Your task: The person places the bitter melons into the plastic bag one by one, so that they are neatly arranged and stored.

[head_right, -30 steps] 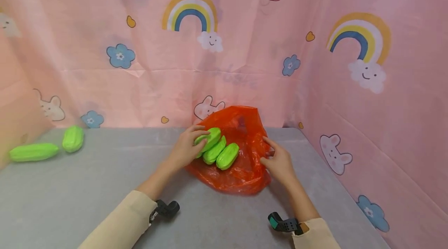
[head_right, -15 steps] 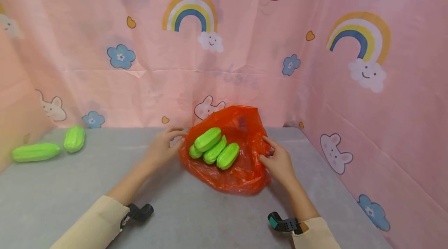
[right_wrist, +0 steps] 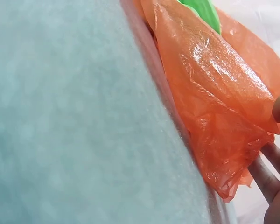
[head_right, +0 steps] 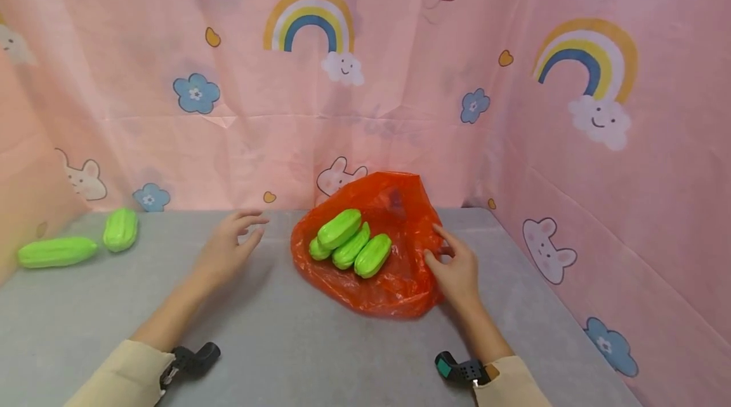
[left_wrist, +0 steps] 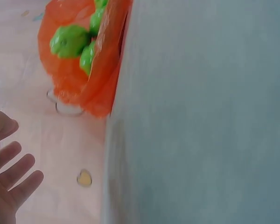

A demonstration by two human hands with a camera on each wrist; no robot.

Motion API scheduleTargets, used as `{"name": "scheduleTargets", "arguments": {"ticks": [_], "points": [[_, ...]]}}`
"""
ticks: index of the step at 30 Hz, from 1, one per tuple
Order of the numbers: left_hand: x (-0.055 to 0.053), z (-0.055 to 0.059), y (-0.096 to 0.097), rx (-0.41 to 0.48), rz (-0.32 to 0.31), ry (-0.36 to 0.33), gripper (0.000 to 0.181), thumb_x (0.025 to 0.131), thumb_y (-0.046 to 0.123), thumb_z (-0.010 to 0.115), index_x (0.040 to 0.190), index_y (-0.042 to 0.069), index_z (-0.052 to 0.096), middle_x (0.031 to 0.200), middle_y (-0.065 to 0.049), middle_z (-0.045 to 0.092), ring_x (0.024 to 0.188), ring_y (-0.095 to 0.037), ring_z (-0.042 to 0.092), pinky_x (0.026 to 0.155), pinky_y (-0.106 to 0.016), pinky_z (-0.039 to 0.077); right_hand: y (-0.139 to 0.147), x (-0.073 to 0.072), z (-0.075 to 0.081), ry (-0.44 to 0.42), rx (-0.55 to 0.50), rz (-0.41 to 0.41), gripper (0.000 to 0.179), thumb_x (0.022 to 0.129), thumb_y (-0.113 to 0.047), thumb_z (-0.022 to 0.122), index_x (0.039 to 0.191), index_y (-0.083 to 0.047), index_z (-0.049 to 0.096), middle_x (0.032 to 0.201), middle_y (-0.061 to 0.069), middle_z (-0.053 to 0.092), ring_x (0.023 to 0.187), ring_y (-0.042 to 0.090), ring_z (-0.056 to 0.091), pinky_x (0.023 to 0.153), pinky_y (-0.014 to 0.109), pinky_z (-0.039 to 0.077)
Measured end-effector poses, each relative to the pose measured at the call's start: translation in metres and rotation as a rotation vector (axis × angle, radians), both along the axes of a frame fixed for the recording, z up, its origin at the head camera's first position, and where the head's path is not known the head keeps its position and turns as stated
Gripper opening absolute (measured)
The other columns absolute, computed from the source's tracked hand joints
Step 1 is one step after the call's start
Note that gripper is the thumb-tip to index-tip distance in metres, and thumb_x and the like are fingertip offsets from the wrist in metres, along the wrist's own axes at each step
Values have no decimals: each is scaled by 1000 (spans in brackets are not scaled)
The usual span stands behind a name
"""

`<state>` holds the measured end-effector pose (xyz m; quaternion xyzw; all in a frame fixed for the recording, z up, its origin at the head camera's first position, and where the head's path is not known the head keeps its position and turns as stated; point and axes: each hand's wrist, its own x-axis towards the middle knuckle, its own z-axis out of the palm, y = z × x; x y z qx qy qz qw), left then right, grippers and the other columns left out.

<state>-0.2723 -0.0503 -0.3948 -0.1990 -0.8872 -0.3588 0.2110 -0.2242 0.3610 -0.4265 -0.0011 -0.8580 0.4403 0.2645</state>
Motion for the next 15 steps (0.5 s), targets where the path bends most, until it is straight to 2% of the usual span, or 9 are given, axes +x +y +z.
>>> {"name": "scheduleTargets", "arguments": {"ticks": [3,7,15], "points": [[-2,4,-11,23,9,-19,28,99,15,60,123,7,71,139,-12,61,120,-36,63,93,-52,56,0,0,-4,28,-18,-3,49,89,-3,73,137,-8,63,130,17,66,79,-7,57,65,9,53],[-5,9,-26,19,43,-51,31,101,16,58,128,7,68,142,-14,58,118,-40,64,97,-54,55,0,0,-8,47,-32,22,50,89,-3,74,137,-7,63,133,19,65,79,-6,58,70,5,51],[-15,11,-57,30,130,-25,33,101,14,58,131,3,66,142,-19,56,122,-41,60,99,-57,53,5,-2,-19,64,-100,26,53,90,-2,73,141,-5,60,137,20,61,79,-7,57,73,2,50]]}}
